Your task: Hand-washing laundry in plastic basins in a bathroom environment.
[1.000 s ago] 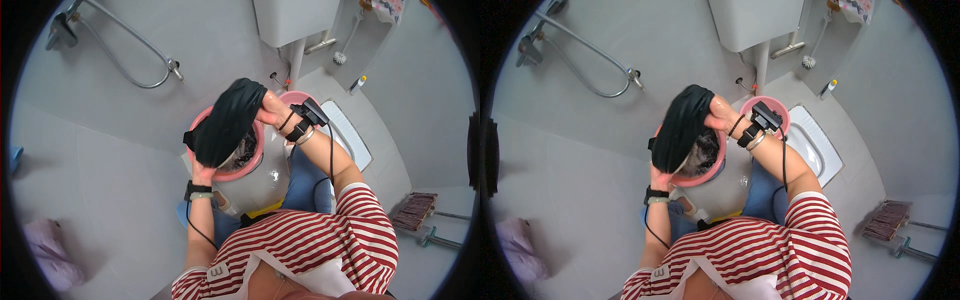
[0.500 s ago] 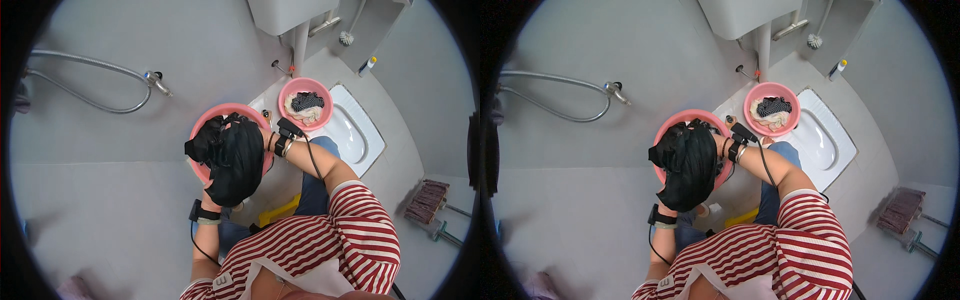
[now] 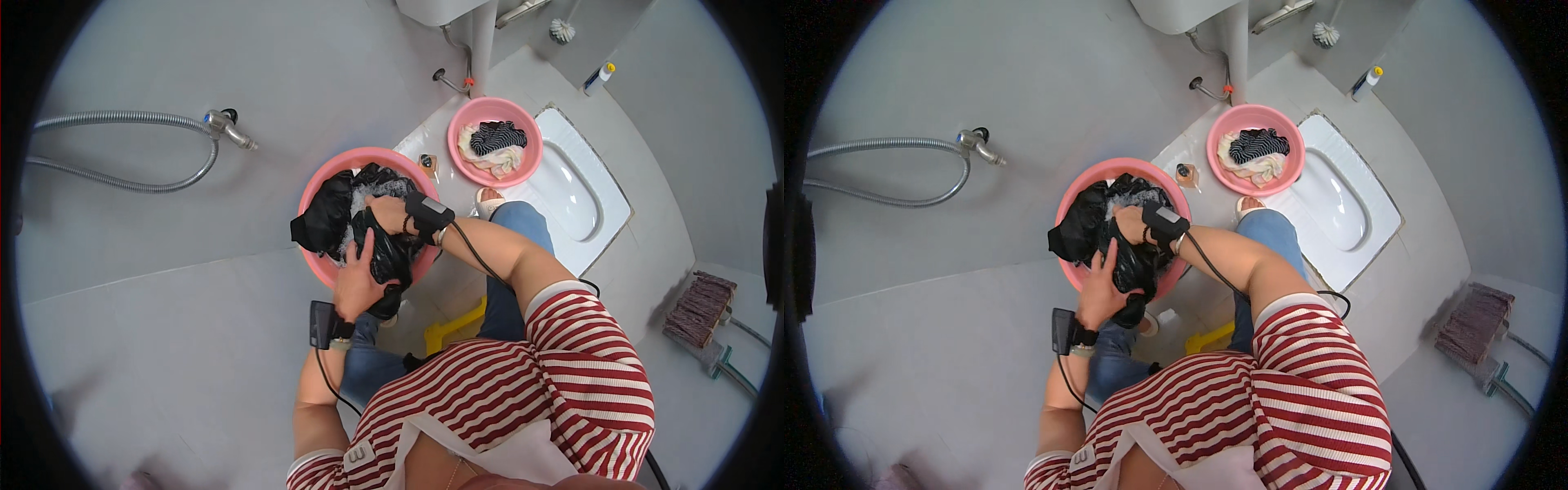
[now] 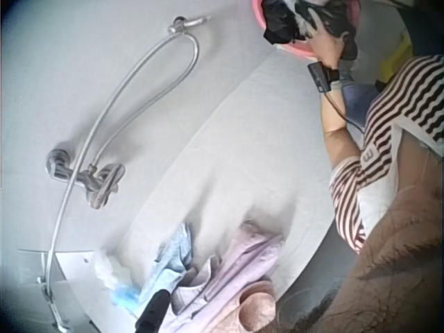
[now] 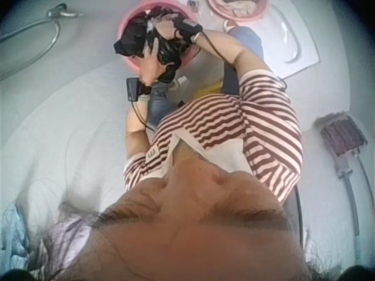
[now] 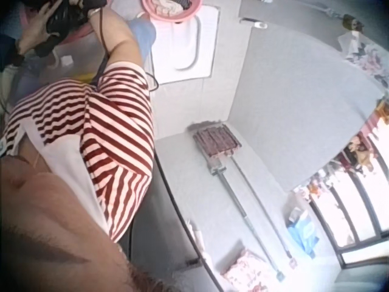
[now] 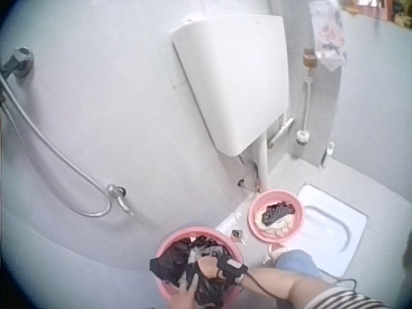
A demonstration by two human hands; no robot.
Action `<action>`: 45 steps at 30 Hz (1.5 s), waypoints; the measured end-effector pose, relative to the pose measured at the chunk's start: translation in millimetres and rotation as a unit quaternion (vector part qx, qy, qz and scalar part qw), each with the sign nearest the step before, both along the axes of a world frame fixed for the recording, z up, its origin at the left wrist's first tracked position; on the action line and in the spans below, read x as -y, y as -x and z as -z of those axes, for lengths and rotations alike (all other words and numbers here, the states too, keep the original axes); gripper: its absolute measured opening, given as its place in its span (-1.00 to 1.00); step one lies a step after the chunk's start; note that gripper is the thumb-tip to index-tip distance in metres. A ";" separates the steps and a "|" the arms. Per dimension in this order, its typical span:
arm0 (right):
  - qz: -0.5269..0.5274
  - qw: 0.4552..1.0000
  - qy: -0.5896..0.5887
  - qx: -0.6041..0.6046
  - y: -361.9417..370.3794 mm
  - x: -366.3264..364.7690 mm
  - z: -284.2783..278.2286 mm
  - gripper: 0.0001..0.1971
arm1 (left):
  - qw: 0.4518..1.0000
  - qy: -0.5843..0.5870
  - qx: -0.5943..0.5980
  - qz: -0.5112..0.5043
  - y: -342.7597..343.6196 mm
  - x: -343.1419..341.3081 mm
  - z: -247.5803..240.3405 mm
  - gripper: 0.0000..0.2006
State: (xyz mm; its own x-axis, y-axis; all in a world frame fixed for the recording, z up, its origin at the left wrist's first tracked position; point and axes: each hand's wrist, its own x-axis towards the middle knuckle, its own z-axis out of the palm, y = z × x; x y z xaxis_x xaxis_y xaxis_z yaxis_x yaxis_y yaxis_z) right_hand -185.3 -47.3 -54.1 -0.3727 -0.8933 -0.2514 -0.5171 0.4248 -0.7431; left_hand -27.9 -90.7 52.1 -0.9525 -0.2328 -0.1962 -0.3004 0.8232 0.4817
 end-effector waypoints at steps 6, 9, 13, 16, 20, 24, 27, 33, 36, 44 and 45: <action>0.015 0.998 -0.046 0.041 7.5 5.8 1.3 -0.49 | 0.999 -0.035 0.023 0.004 -5.5 12.1 31.7 -0.13; 0.036 0.969 0.023 0.242 26.0 -2.7 -3.2 -0.42 | 0.896 -0.425 0.005 -0.133 -3.2 25.9 32.4 -0.27; 0.025 0.797 0.094 0.596 40.3 -15.3 -76.2 -0.37 | 0.921 -0.338 -0.026 -0.190 -88.9 102.4 129.0 -0.51; 0.052 0.748 0.172 0.638 52.0 -27.8 -69.8 -0.38 | 0.926 0.335 -0.136 0.111 -37.6 43.3 19.1 -0.50; 0.093 0.812 0.341 0.464 34.2 -20.0 -68.3 -0.35 | 0.967 0.194 -0.157 -0.043 -24.2 29.0 7.6 -0.48; 0.074 0.654 0.292 0.694 -0.4 -20.2 -61.6 -0.31 | 0.938 0.304 -0.162 -0.031 -14.0 9.5 2.8 -0.44; 0.043 0.563 0.270 0.780 1.5 -13.6 -59.0 -0.51 | 0.925 0.343 -0.161 0.039 -17.2 -1.4 4.2 -0.46; 0.110 0.673 0.275 0.677 17.7 -13.1 -80.3 -0.66 | 0.990 0.036 -0.116 -0.071 -16.3 9.9 2.9 -0.39; 0.173 0.715 0.247 0.631 16.6 -14.8 -90.1 -0.70 | 0.948 -0.230 -0.139 -0.170 -19.8 23.6 9.5 -0.33; 0.131 0.863 0.196 0.446 11.4 -0.9 -60.6 -0.81 | 0.768 -0.597 -0.066 -0.223 -12.5 33.7 5.3 -0.18; 0.145 0.921 0.181 0.313 8.5 0.0 -56.3 -0.69 | 0.834 -0.506 -0.060 -0.211 -6.4 28.7 3.2 -0.18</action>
